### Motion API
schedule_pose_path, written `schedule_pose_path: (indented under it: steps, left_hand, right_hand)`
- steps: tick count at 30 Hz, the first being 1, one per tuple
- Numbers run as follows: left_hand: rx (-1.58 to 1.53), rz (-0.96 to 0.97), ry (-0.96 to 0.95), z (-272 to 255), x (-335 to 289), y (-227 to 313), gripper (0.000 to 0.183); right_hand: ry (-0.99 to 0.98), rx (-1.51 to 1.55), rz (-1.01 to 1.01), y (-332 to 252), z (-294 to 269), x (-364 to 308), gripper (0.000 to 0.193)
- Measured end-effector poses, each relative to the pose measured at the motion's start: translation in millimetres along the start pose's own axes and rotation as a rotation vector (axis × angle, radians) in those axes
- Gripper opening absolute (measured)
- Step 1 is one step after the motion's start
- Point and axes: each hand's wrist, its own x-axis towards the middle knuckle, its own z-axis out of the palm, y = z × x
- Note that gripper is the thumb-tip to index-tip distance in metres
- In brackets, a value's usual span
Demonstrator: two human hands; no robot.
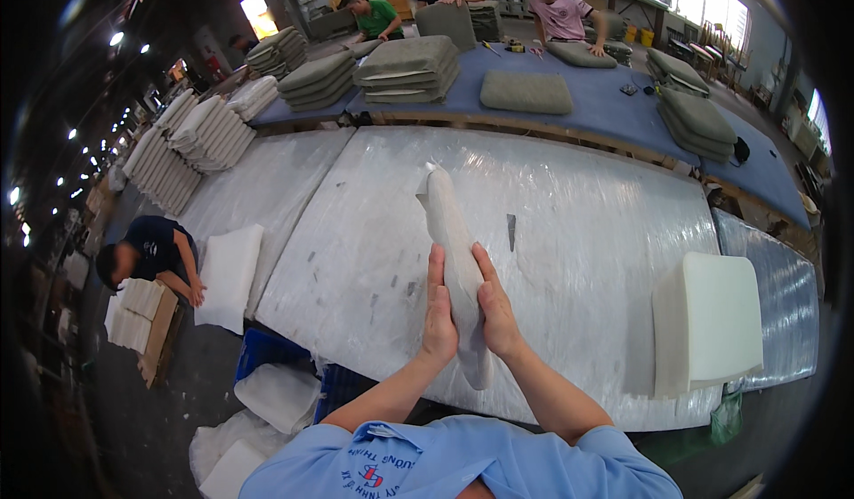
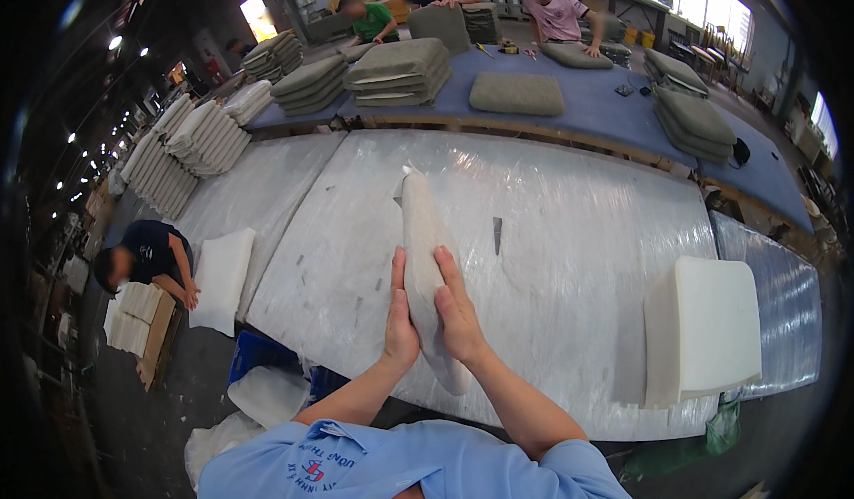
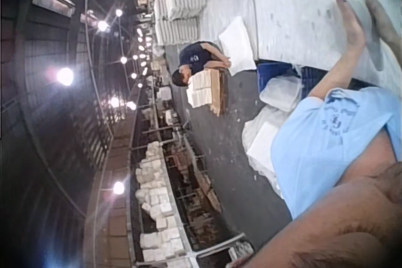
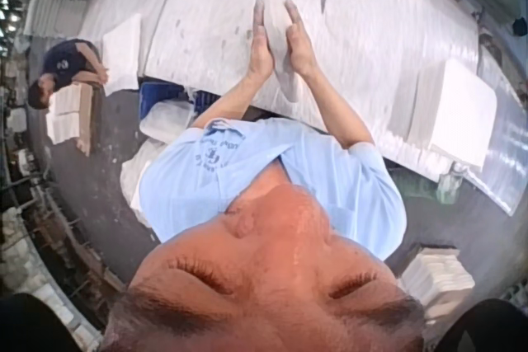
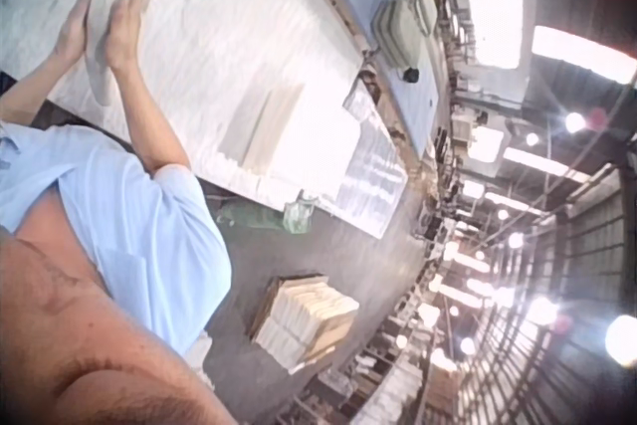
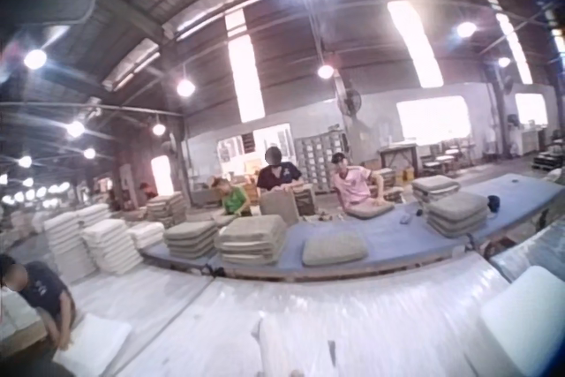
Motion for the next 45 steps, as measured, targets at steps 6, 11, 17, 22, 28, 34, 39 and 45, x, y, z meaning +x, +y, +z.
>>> schedule_pose_path:
  steps: [6, 11, 17, 22, 28, 34, 39, 45]
  left_hand:
    - [0.363, 0.282, -0.139, -7, -2, 5, 0.066]
    - [0.478, 0.346, -0.150, -7, -16, 15, 0.064]
    - [0.467, 0.346, -0.156, -5, -35, 6, 0.062]
    - [0.593, 0.588, -0.282, -23, 5, -11, 0.048]
    - [0.779, 0.789, -0.565, -25, 58, -19, 0.032]
    - [0.963, 0.785, -0.450, 7, 76, -16, 0.022]
    - [1.103, 0.668, -0.515, 37, 42, -13, 0.018]
    - [0.987, 0.831, -0.682, 25, 40, -4, 0.025]
  right_hand:
    - [-0.013, -0.083, -0.033, -5, -3, -15, 0.068]
    - [-0.023, -0.071, -0.084, 0, 0, -37, 0.069]
    - [-0.030, -0.076, -0.120, 6, -6, -52, 0.070]
    - [0.005, -0.153, -0.123, 1, -23, -64, 0.068]
    - [0.247, -0.509, -0.240, -14, -4, -128, 0.083]
    - [0.334, -0.535, -0.219, -21, -69, -101, 0.046]
    - [0.609, -0.561, -0.140, -11, -123, -97, 0.022]
    - [0.641, -0.812, -0.334, -2, -113, -100, 0.030]
